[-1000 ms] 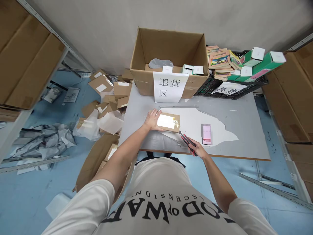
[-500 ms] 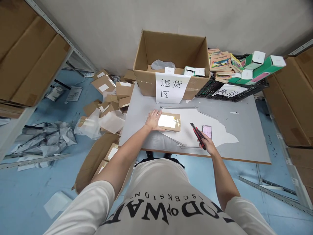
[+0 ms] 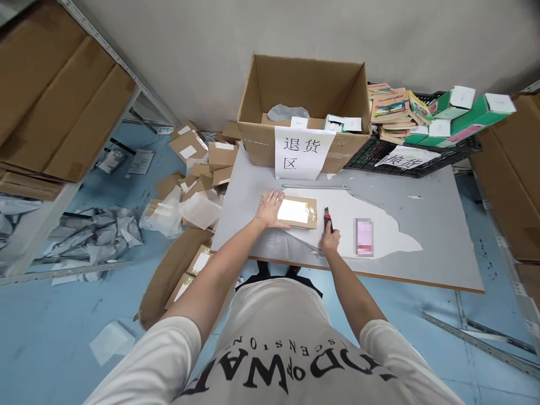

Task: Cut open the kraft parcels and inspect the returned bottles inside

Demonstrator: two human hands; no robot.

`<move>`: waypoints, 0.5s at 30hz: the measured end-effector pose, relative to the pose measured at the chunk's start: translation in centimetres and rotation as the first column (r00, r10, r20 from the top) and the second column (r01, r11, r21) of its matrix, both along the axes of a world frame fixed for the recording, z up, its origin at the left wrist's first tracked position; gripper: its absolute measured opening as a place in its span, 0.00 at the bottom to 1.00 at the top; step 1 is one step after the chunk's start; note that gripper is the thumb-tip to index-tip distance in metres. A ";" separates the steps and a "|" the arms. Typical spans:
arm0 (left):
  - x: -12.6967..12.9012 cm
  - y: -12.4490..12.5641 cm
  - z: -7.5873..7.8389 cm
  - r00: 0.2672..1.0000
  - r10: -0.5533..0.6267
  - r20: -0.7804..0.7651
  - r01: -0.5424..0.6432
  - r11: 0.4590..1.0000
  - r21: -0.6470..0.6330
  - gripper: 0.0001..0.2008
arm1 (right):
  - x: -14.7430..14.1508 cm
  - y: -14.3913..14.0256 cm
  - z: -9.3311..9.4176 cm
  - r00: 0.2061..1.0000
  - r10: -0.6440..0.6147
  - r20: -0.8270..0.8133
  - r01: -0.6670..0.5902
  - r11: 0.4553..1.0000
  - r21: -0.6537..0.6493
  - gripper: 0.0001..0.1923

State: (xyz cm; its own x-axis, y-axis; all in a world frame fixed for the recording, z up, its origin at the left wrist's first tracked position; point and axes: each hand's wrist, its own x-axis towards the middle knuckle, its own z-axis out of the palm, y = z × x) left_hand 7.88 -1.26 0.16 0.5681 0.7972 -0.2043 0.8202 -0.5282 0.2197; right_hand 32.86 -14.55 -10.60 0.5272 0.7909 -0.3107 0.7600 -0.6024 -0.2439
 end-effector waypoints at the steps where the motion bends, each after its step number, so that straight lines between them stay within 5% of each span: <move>1: 0.0 0.0 0.0 1.000 0.000 -0.012 0.000 1.000 0.002 0.63 | -0.1 -0.1 -0.3 1.000 0.005 0.005 -0.005 1.000 0.004 0.31; 9: -0.8 -0.4 0.0 0.994 -0.106 -0.025 0.108 0.988 0.109 0.59 | -0.4 -0.6 -0.4 0.995 0.069 0.076 -0.073 0.997 0.040 0.33; 15: -2.1 -3.6 -0.1 0.974 -0.226 -0.003 0.224 0.964 0.146 0.50 | 1.5 2.3 3.8 0.993 0.098 0.071 -0.114 0.955 0.274 0.34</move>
